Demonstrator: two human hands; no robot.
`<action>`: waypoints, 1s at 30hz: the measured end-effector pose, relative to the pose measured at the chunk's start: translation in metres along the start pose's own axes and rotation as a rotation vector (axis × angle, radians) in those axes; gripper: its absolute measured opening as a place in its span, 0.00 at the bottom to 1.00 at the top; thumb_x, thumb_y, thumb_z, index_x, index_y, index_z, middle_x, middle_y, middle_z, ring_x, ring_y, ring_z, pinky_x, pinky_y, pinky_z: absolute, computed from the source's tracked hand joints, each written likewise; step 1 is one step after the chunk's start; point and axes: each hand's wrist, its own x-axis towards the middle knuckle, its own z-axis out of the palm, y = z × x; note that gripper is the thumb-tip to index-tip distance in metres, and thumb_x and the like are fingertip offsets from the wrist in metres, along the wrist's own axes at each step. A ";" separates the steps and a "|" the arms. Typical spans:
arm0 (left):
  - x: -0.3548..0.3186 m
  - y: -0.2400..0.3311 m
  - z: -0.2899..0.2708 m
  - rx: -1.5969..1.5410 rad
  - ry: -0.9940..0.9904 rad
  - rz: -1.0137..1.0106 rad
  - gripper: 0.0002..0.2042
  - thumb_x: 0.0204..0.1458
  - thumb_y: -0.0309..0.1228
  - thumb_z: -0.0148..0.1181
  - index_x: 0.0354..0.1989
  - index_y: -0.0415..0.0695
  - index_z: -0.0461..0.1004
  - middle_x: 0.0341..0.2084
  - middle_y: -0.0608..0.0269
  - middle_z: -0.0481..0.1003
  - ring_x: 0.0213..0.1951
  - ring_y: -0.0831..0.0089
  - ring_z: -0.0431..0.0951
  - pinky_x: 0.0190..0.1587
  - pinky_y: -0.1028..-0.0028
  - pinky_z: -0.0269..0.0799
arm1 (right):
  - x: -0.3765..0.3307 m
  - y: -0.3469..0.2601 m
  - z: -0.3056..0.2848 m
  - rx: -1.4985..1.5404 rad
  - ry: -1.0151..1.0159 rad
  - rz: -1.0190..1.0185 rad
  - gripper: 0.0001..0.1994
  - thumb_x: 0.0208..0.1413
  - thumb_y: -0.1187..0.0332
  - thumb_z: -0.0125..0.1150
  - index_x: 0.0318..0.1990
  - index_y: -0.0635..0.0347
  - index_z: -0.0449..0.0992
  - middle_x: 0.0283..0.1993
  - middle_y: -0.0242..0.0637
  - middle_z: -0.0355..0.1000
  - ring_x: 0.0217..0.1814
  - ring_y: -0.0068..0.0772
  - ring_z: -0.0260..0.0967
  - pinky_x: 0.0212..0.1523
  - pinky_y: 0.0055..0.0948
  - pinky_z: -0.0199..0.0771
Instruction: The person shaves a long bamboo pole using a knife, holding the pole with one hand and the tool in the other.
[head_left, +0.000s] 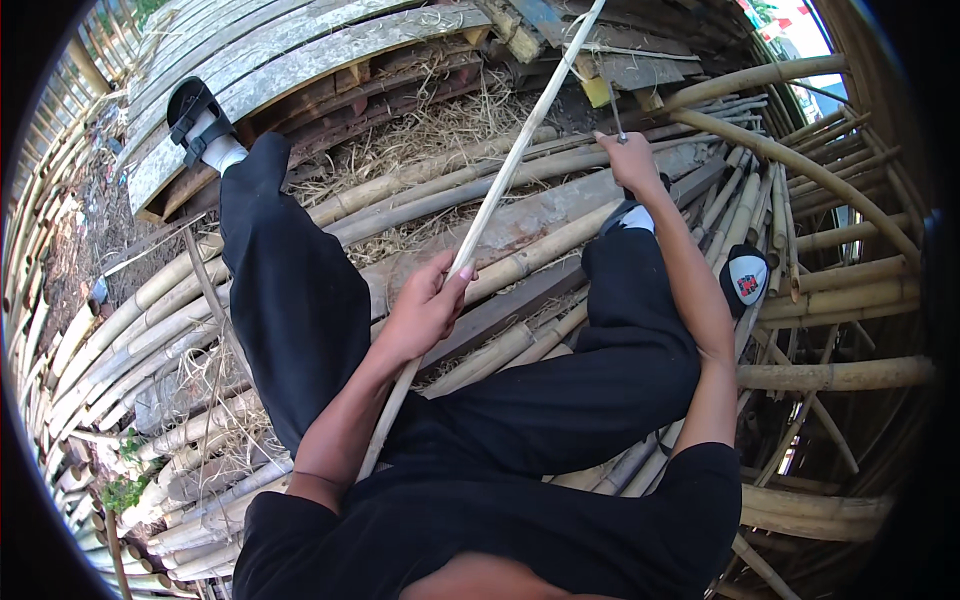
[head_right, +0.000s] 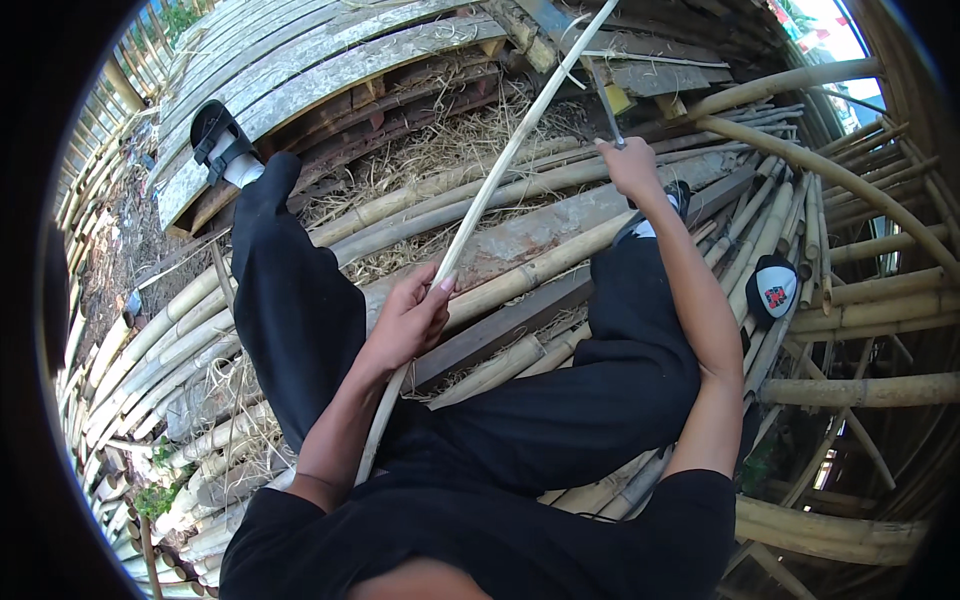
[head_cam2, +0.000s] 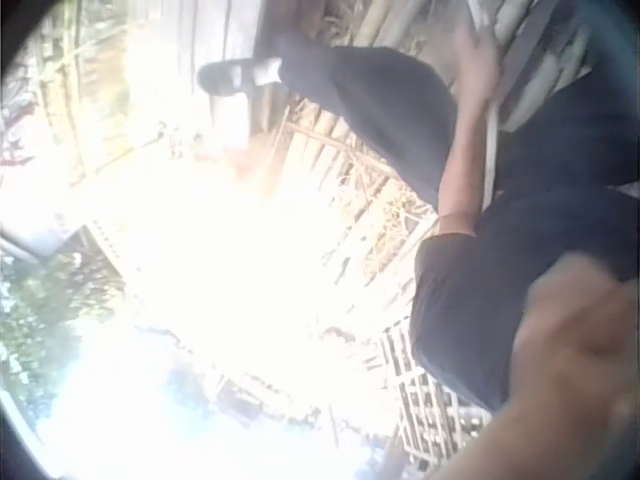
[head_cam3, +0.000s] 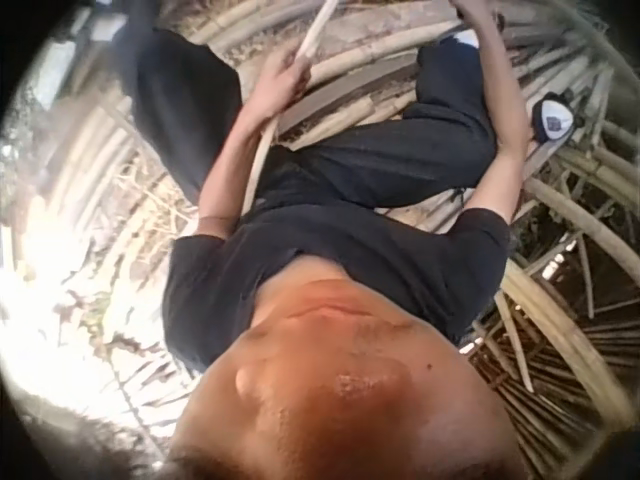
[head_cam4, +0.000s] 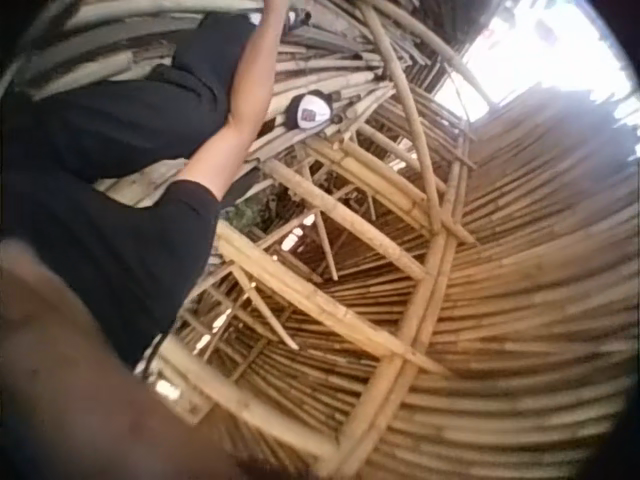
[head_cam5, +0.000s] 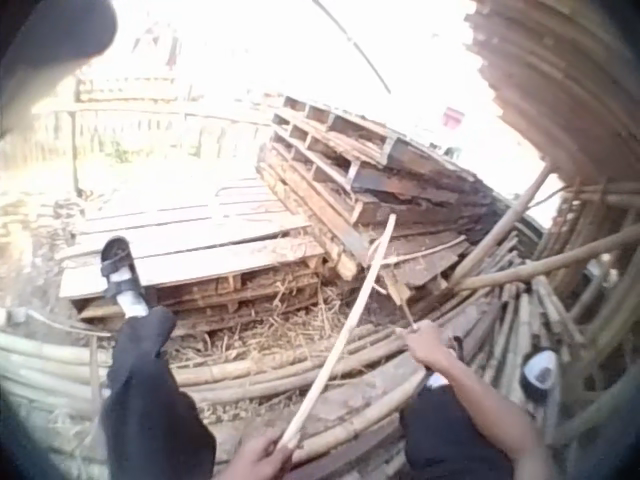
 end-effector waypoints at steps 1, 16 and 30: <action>-0.004 0.002 -0.001 -0.038 -0.019 -0.032 0.09 0.63 0.36 0.45 0.38 0.43 0.65 0.11 0.76 0.54 0.10 0.87 0.51 0.12 0.82 0.45 | -0.014 -0.020 -0.002 -0.061 -0.045 -0.045 0.21 0.52 0.55 0.56 0.20 0.68 0.73 0.18 0.52 0.68 0.26 0.53 0.69 0.32 0.43 0.65; -0.006 0.013 -0.009 -0.231 -0.089 -0.053 0.12 0.64 0.41 0.41 0.32 0.46 0.60 0.11 0.77 0.48 0.10 0.86 0.45 0.10 0.83 0.40 | -0.092 -0.086 0.059 -0.293 -0.403 -0.421 0.13 0.46 0.66 0.53 0.24 0.69 0.75 0.27 0.59 0.72 0.34 0.60 0.71 0.40 0.49 0.71; -0.006 0.014 -0.002 -0.190 -0.070 -0.082 0.12 0.63 0.40 0.42 0.32 0.46 0.60 0.11 0.76 0.49 0.09 0.86 0.46 0.10 0.82 0.41 | 0.006 0.045 -0.023 0.078 0.147 0.213 0.18 0.49 0.59 0.53 0.27 0.70 0.75 0.28 0.60 0.72 0.38 0.59 0.71 0.39 0.47 0.67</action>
